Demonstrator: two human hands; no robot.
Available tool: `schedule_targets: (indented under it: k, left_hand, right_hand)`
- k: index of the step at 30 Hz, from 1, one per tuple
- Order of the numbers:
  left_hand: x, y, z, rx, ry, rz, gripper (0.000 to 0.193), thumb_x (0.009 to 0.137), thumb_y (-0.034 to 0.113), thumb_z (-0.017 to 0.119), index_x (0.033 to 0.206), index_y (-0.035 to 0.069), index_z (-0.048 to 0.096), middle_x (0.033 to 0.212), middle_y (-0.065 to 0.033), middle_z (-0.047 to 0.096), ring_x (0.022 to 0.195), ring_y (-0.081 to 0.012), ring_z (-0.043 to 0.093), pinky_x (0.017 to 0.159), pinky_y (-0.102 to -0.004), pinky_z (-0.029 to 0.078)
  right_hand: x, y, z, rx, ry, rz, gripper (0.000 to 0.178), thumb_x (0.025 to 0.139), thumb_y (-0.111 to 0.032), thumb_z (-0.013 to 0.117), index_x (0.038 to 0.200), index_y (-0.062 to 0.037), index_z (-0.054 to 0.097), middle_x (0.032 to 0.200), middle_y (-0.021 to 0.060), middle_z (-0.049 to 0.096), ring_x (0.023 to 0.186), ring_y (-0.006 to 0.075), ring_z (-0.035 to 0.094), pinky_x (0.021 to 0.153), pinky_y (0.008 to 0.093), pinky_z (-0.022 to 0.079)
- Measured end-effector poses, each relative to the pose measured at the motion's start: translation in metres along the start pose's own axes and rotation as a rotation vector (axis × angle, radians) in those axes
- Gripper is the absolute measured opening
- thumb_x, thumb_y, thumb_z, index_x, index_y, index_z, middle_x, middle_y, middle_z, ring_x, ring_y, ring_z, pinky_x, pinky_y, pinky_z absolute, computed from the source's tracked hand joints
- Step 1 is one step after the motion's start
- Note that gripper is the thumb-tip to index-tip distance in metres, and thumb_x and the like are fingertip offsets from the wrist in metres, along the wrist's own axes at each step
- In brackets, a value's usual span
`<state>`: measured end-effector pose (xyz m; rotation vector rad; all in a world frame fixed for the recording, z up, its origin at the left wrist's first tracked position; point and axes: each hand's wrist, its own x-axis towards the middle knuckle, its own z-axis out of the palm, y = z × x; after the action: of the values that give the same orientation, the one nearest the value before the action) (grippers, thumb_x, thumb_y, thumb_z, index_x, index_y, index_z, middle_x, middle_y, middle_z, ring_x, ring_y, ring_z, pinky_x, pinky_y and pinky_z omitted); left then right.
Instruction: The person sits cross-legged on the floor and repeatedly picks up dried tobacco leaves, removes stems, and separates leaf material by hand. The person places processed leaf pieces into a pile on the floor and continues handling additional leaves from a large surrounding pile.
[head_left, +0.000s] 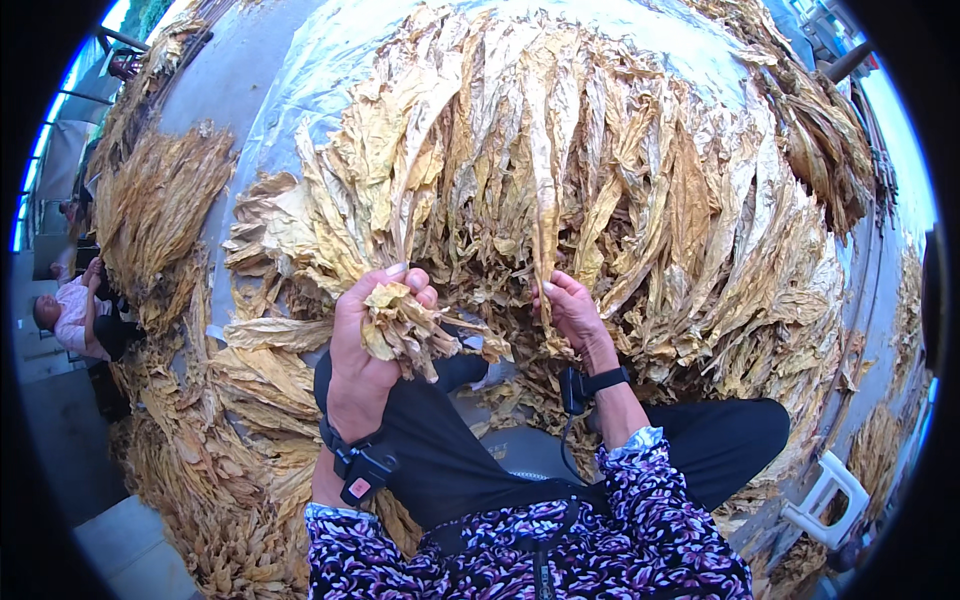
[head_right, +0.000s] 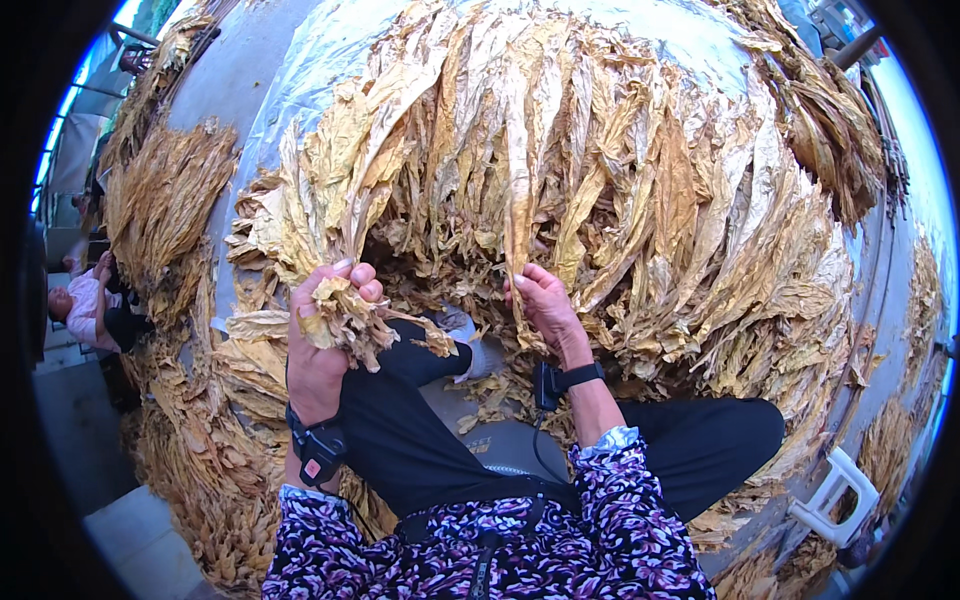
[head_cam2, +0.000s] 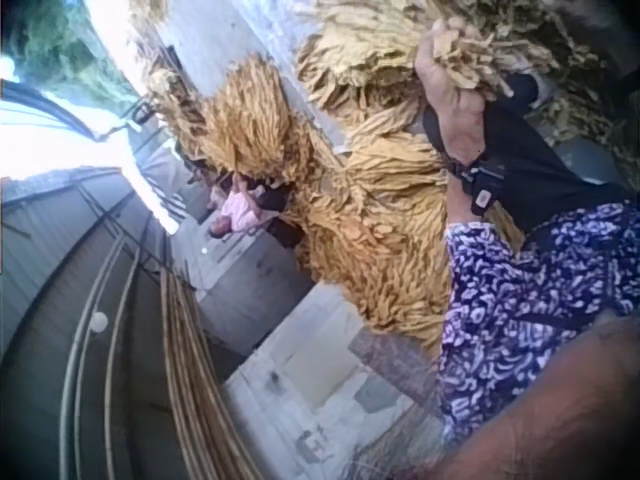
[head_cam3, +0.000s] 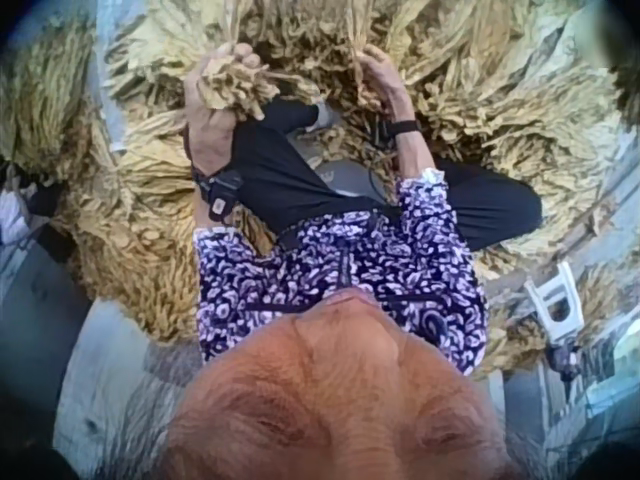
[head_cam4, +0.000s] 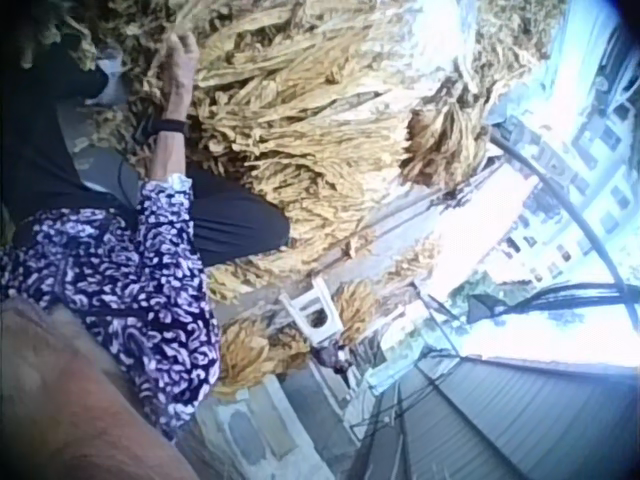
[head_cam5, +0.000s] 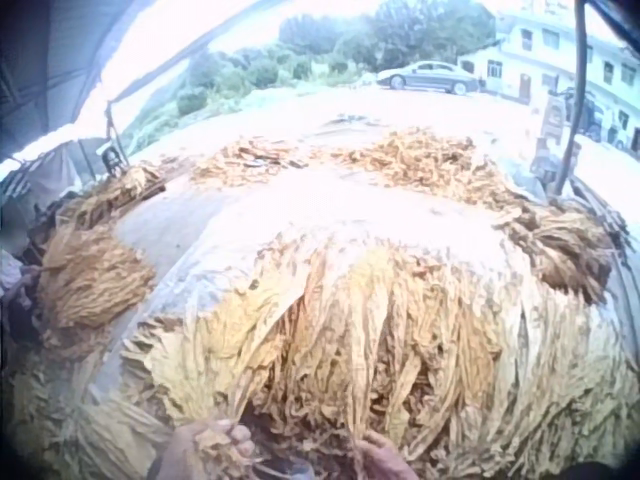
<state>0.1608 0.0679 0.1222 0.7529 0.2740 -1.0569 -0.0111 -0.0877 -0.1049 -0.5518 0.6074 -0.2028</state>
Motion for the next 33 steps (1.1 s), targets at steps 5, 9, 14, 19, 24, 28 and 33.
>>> schedule_targets:
  k: [5, 9, 14, 19, 24, 28, 33]
  left_hand:
    - [0.009, -0.018, 0.011, 0.04, 0.031, -0.057, 0.019, 0.089, 0.018, 0.048, 0.082, 0.0, 0.05, 0.081, -0.0086, 0.053, 0.075, -0.0187, 0.055, 0.067, -0.0287, 0.049]
    - [0.021, -0.017, 0.004, 0.07, 0.063, -0.146, 0.018, 0.088, 0.016, 0.049, 0.082, 0.0, 0.052, 0.079, -0.0083, 0.054, 0.074, -0.0189, 0.057, 0.066, -0.0294, 0.049]
    - [0.009, -0.008, -0.02, 0.071, -0.03, -0.097, 0.016, 0.087, 0.013, 0.047, 0.085, -0.003, 0.051, 0.08, -0.0117, 0.056, 0.073, -0.0207, 0.057, 0.067, -0.0309, 0.049]
    - [-0.012, 0.009, -0.04, 0.052, -0.026, -0.03, 0.017, 0.087, 0.013, 0.047, 0.086, -0.003, 0.053, 0.077, -0.0119, 0.059, 0.07, -0.0211, 0.06, 0.066, -0.0322, 0.051]
    - [0.002, -0.004, -0.046, 0.118, -0.03, 0.013, 0.02, 0.092, 0.018, 0.041, 0.093, 0.0, 0.05, 0.083, -0.0149, 0.061, 0.072, -0.0235, 0.061, 0.07, -0.0356, 0.052]
    - [-0.001, 0.006, -0.063, 0.16, -0.057, -0.011, 0.018, 0.09, 0.017, 0.043, 0.091, 0.002, 0.054, 0.078, -0.0114, 0.062, 0.069, -0.0226, 0.061, 0.067, -0.0363, 0.053]
    - [0.002, -0.057, -0.071, 0.175, 0.098, -0.051, 0.016, 0.086, 0.017, 0.049, 0.085, 0.004, 0.057, 0.073, -0.0086, 0.062, 0.062, -0.021, 0.061, 0.059, -0.0369, 0.053]
  right_hand:
    - [0.03, 0.026, -0.044, -0.297, 0.268, -0.056, 0.024, 0.084, -0.022, 0.067, 0.101, -0.0077, 0.057, 0.08, -0.0017, 0.058, 0.065, 0.0061, 0.054, 0.053, 0.0211, 0.047]
    - [0.027, 0.013, -0.046, -0.255, 0.329, -0.212, 0.022, 0.091, -0.03, 0.057, 0.094, -0.0083, 0.059, 0.069, -0.0031, 0.057, 0.05, 0.0072, 0.052, 0.047, 0.0203, 0.047]
    - [-0.014, 0.0, -0.022, 0.24, -0.191, -0.027, 0.024, 0.095, -0.027, 0.047, 0.099, -0.0048, 0.054, 0.073, 0.0028, 0.055, 0.064, 0.0147, 0.053, 0.062, 0.0294, 0.048]
    - [-0.034, 0.006, 0.001, -0.17, 0.063, 0.049, 0.018, 0.087, -0.003, 0.053, 0.104, -0.0039, 0.055, 0.066, -0.0021, 0.051, 0.051, 0.0061, 0.046, 0.044, 0.0202, 0.037]
    - [-0.035, 0.009, -0.025, -0.6, 0.594, 0.035, 0.029, 0.082, 0.005, 0.049, 0.108, -0.0038, 0.057, 0.062, -0.0019, 0.048, 0.046, 0.0057, 0.039, 0.039, 0.0182, 0.032]
    - [-0.072, -0.005, 0.049, -0.018, 0.226, -0.128, 0.02, 0.092, -0.014, 0.049, 0.108, -0.0052, 0.057, 0.066, -0.0054, 0.051, 0.047, 0.0026, 0.041, 0.039, 0.0172, 0.034]
    - [-0.093, 0.022, 0.02, 0.156, -0.092, -0.023, 0.016, 0.095, -0.024, 0.047, 0.106, -0.0139, 0.052, 0.097, 0.0125, 0.064, 0.089, 0.0332, 0.064, 0.071, 0.0475, 0.054]
